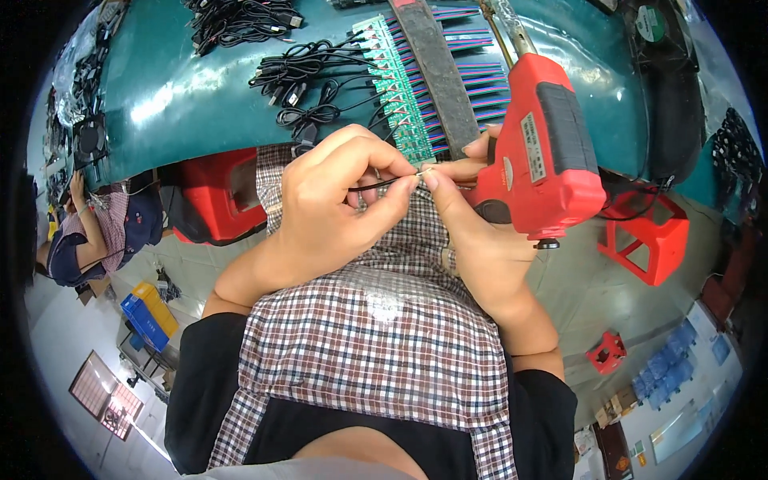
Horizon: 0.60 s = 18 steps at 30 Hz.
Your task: The person attaches USB cables to circuit boards by positioning wire ends and soldering them onto the boards using a soldering gun.
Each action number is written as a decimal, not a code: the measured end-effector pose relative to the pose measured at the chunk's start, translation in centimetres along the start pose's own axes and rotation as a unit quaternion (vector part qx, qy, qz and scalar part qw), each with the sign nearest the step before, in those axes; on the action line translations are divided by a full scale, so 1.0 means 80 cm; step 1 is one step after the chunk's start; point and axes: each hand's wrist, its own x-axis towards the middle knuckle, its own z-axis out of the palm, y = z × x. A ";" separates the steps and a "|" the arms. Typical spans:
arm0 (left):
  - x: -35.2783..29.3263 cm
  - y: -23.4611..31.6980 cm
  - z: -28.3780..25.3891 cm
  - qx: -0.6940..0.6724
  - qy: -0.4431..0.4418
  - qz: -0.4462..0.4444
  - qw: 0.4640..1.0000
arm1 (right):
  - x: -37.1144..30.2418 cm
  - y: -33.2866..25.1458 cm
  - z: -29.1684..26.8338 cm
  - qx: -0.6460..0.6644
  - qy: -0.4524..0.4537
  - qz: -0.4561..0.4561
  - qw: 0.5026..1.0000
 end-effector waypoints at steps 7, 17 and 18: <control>-0.007 -0.004 0.005 -0.030 0.026 -0.027 0.999 | -0.001 0.011 0.006 0.054 0.009 -0.014 0.998; -0.003 -0.027 -0.007 0.111 0.067 -0.009 0.992 | -0.012 0.016 0.000 0.008 -0.011 0.011 1.000; 0.000 -0.031 -0.011 0.112 0.067 -0.012 0.991 | -0.016 0.012 -0.004 0.008 -0.013 0.013 1.000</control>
